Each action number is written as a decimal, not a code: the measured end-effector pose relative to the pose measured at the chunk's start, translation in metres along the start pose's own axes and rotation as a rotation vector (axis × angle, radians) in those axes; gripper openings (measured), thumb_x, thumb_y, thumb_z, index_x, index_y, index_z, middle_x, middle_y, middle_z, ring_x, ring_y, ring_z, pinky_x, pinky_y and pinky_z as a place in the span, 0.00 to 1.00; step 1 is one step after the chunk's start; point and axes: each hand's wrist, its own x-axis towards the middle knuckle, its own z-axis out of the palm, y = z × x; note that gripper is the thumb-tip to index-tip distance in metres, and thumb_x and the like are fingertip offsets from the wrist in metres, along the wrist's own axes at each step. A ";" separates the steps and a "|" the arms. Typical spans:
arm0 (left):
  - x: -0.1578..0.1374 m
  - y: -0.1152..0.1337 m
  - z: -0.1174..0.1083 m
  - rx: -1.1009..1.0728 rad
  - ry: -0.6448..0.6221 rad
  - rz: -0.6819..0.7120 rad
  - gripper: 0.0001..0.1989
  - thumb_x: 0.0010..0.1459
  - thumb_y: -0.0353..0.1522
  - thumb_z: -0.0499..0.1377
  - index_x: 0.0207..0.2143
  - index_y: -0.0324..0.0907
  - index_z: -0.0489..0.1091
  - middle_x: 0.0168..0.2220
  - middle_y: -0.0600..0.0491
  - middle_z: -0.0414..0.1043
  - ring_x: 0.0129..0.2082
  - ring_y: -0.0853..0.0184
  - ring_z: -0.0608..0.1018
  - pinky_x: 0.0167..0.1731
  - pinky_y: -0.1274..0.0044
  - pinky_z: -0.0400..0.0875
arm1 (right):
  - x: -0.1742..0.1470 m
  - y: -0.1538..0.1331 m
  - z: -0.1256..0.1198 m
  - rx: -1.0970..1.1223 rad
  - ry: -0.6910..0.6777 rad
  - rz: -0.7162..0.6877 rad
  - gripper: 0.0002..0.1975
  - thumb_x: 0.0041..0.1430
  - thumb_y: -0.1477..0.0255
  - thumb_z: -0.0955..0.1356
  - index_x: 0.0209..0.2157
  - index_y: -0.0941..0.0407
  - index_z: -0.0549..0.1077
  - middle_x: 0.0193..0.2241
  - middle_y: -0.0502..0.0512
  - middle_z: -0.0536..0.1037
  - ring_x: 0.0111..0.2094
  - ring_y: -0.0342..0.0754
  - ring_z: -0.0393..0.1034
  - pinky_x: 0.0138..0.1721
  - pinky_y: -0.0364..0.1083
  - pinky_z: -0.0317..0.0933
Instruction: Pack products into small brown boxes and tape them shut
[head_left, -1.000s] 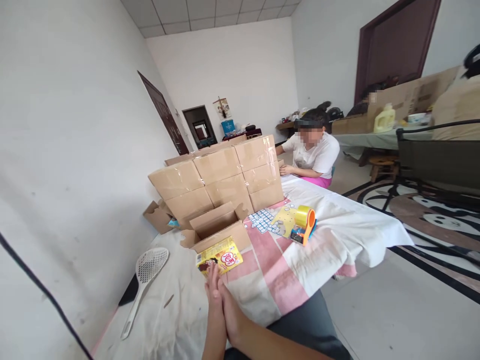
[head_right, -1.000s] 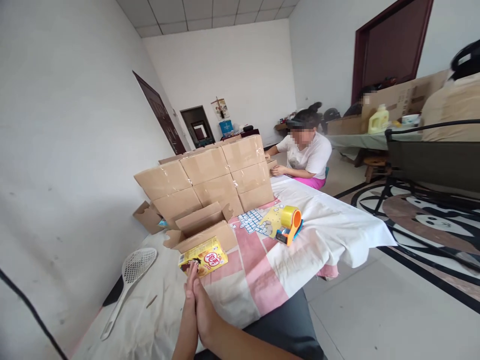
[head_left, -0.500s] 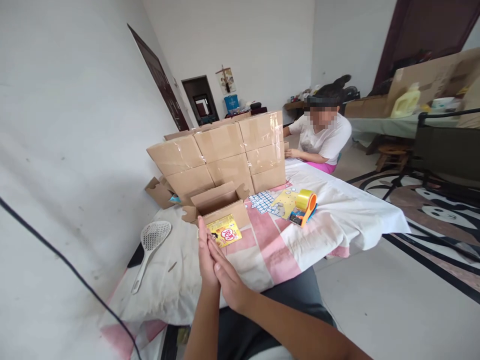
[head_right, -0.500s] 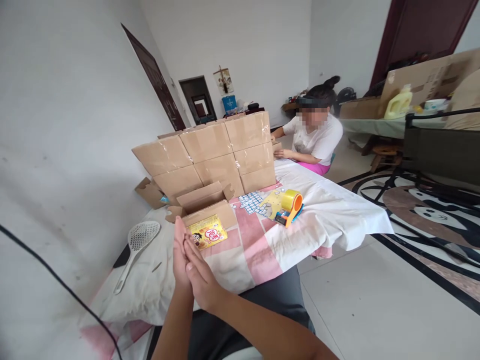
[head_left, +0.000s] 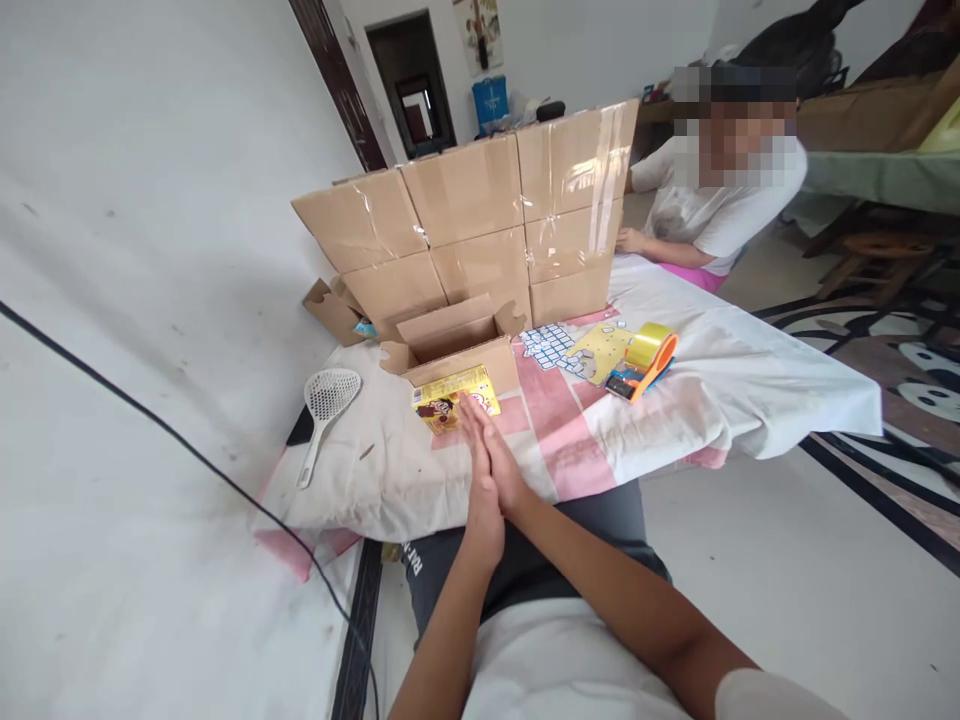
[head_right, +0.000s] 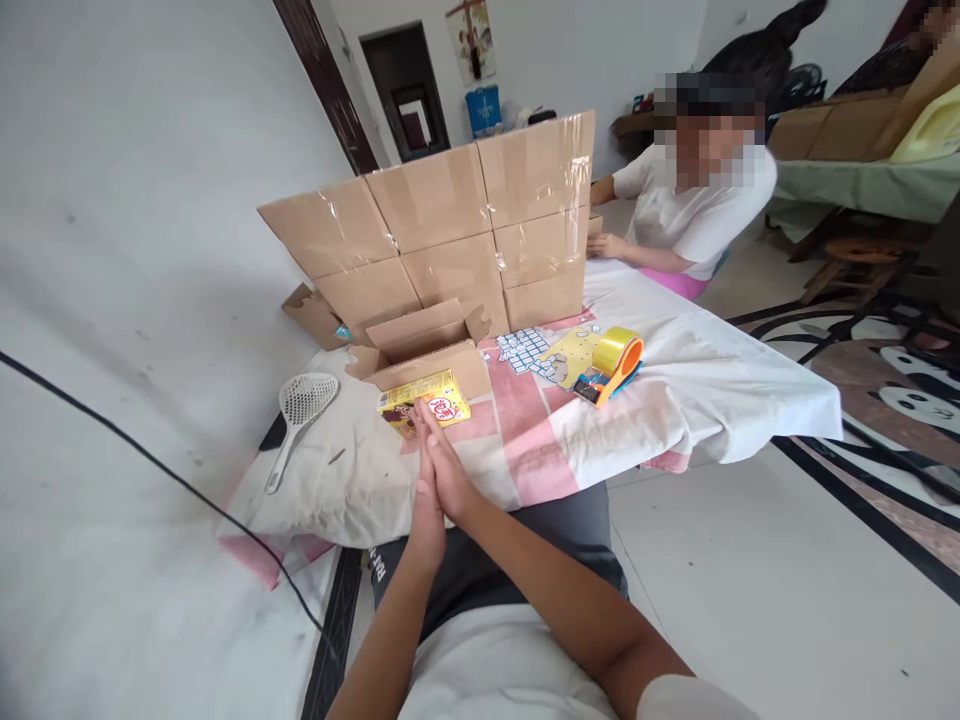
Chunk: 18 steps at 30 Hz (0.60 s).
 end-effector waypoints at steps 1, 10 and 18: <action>-0.004 -0.004 0.002 0.020 -0.038 0.019 0.38 0.65 0.56 0.41 0.72 0.50 0.48 0.75 0.57 0.43 0.74 0.61 0.41 0.72 0.70 0.38 | 0.004 0.003 -0.003 0.080 0.061 0.015 0.30 0.70 0.52 0.58 0.69 0.47 0.60 0.72 0.49 0.55 0.72 0.48 0.47 0.73 0.55 0.40; 0.006 -0.020 0.016 0.101 0.100 0.078 0.24 0.70 0.42 0.48 0.64 0.47 0.65 0.69 0.46 0.60 0.70 0.58 0.61 0.69 0.62 0.54 | 0.023 0.011 -0.017 0.426 0.325 0.198 0.17 0.61 0.56 0.66 0.41 0.53 0.79 0.49 0.59 0.82 0.56 0.56 0.74 0.60 0.57 0.66; 0.053 -0.021 0.006 -0.031 0.147 0.016 0.34 0.64 0.35 0.58 0.70 0.50 0.50 0.69 0.43 0.59 0.63 0.59 0.71 0.60 0.67 0.71 | 0.029 0.007 -0.014 0.570 0.487 0.275 0.14 0.64 0.64 0.63 0.42 0.52 0.79 0.41 0.52 0.84 0.49 0.50 0.77 0.49 0.49 0.72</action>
